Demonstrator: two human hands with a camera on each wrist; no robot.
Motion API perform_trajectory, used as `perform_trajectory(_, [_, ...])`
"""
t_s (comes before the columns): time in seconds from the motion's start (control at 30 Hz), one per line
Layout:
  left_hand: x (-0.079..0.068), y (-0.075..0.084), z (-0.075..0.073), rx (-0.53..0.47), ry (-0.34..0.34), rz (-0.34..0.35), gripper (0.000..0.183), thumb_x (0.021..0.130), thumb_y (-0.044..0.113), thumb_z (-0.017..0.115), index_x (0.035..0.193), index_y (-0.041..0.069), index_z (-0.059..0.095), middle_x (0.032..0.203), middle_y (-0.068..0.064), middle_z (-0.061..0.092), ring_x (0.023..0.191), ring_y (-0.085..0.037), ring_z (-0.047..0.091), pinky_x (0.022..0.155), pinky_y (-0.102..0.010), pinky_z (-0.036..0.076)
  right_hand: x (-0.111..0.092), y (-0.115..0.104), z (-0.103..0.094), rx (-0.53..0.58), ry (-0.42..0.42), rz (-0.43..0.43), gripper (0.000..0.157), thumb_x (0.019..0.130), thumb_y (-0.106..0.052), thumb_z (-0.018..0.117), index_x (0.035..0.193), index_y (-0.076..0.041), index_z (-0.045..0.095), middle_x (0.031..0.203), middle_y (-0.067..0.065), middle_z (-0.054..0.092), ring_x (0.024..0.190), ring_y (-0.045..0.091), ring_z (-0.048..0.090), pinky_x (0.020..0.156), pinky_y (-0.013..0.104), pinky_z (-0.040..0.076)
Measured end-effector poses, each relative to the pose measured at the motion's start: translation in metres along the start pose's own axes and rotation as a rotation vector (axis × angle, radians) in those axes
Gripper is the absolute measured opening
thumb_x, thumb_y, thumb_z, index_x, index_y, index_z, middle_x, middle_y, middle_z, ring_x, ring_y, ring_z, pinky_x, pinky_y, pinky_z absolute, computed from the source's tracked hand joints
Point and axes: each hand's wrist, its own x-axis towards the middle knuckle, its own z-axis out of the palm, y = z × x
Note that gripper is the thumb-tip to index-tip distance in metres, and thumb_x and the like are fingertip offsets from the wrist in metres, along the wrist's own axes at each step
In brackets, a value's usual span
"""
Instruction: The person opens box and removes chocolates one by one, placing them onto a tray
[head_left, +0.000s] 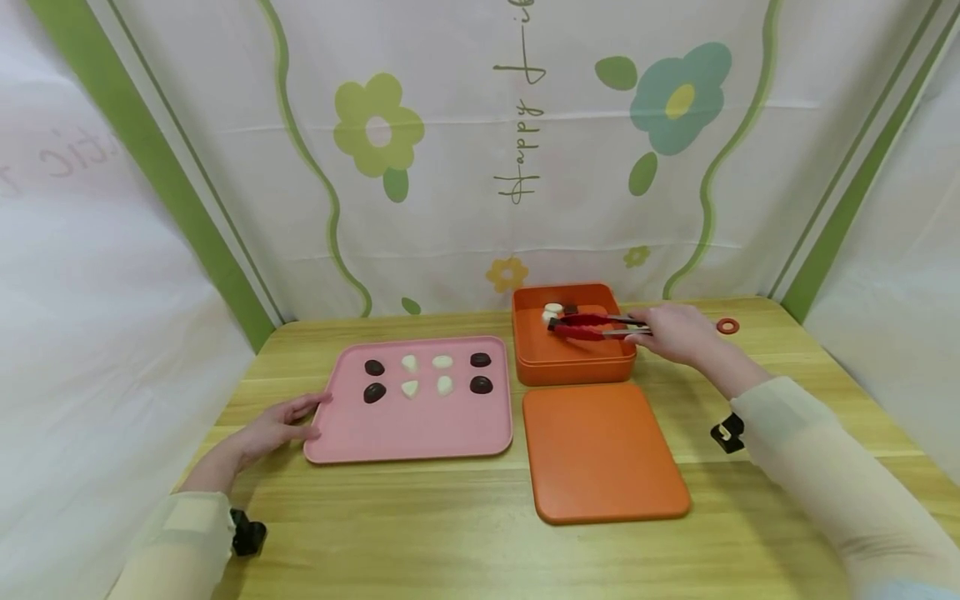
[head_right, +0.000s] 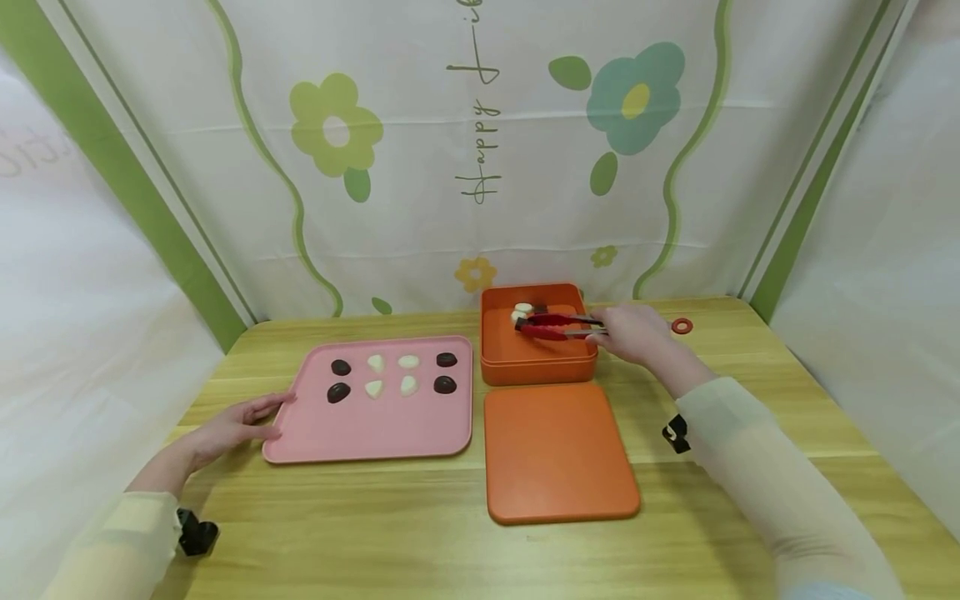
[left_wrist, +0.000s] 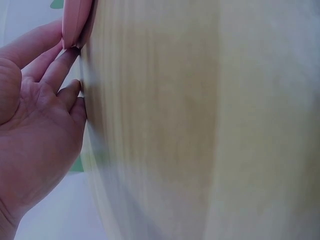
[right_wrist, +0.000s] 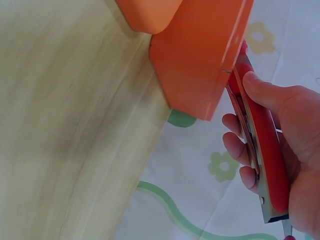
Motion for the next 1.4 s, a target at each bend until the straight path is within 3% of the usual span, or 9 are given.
perform_trajectory(0.1, [0.000, -0.001, 0.000, -0.002, -0.001, -0.002, 0.072, 0.092, 0.017, 0.068, 0.150, -0.002, 0.030, 0.153, -0.029, 0.020, 0.142, -0.047, 0.008, 0.109, -0.065, 0.005, -0.004, -0.003, -0.005, 0.002, 0.019, 0.011, 0.039, 0.088, -0.028, 0.073, 0.117, -0.003, 0.067, 0.095, 0.013, 0.070, 0.070, 0.025, 0.060, 0.058, 0.043, 0.049])
perform_trajectory(0.5, [0.000, 0.000, -0.001, -0.006, -0.005, -0.009, 0.073, 0.092, 0.017, 0.067, 0.151, -0.002, 0.029, 0.154, -0.029, 0.019, 0.142, -0.046, 0.008, 0.109, -0.065, 0.006, -0.017, -0.012, -0.019, -0.018, 0.089, -0.005, 0.041, 0.088, -0.029, 0.072, 0.120, -0.003, 0.066, 0.100, 0.017, 0.070, 0.082, 0.035, 0.065, 0.065, 0.053, 0.051])
perform_trajectory(0.83, [0.000, 0.000, 0.000, -0.012, -0.003, -0.004, 0.073, 0.092, 0.017, 0.068, 0.151, -0.001, 0.030, 0.154, -0.028, 0.020, 0.142, -0.046, 0.008, 0.109, -0.064, 0.005, -0.022, -0.036, -0.029, -0.002, 0.169, -0.042, 0.039, 0.086, -0.030, 0.074, 0.116, -0.007, 0.067, 0.095, 0.012, 0.071, 0.071, 0.031, 0.062, 0.054, 0.048, 0.047])
perform_trajectory(1.13, [0.000, -0.002, -0.001, -0.014, -0.005, -0.007, 0.073, 0.092, 0.018, 0.068, 0.151, 0.000, 0.029, 0.154, -0.028, 0.020, 0.142, -0.046, 0.008, 0.109, -0.065, 0.005, -0.018, -0.068, -0.033, -0.021, 0.239, -0.137, 0.044, 0.083, -0.028, 0.077, 0.119, -0.004, 0.068, 0.093, 0.011, 0.072, 0.066, 0.027, 0.064, 0.050, 0.042, 0.048])
perform_trajectory(1.4, [0.001, 0.000, 0.000, -0.019, 0.000, -0.017, 0.073, 0.091, 0.019, 0.069, 0.151, 0.001, 0.030, 0.154, -0.027, 0.020, 0.142, -0.046, 0.007, 0.109, -0.065, 0.003, -0.011, -0.093, -0.024, -0.011, 0.243, -0.212, 0.046, 0.082, -0.032, 0.078, 0.120, -0.007, 0.069, 0.108, 0.013, 0.071, 0.075, 0.029, 0.069, 0.053, 0.039, 0.051])
